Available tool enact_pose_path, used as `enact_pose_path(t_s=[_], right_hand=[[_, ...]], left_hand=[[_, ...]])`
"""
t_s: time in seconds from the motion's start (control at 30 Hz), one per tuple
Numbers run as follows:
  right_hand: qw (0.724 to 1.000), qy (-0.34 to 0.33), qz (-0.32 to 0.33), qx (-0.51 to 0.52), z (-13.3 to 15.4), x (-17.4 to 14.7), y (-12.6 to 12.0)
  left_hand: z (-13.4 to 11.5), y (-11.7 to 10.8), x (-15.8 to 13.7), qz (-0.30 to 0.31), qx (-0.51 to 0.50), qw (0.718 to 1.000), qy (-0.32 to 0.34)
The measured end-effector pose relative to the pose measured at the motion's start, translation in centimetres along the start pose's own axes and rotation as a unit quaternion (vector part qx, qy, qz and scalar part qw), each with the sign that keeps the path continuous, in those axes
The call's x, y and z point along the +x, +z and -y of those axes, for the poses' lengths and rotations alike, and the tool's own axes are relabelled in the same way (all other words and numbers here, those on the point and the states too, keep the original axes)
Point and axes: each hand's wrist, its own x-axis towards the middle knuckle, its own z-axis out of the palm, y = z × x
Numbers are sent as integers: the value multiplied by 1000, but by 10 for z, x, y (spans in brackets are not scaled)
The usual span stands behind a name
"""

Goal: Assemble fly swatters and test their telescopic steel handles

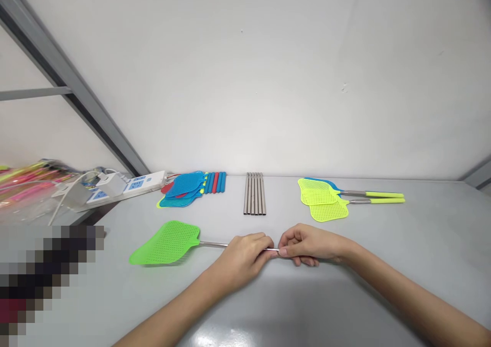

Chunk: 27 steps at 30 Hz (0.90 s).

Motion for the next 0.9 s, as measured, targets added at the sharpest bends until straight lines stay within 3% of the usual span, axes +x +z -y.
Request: enact_pose_path(t_s=[0.9], right_hand=[[1000,-4,-9,-24,0,1,0]], left_hand=[[-5,-1,1,18,-1,999,-38]])
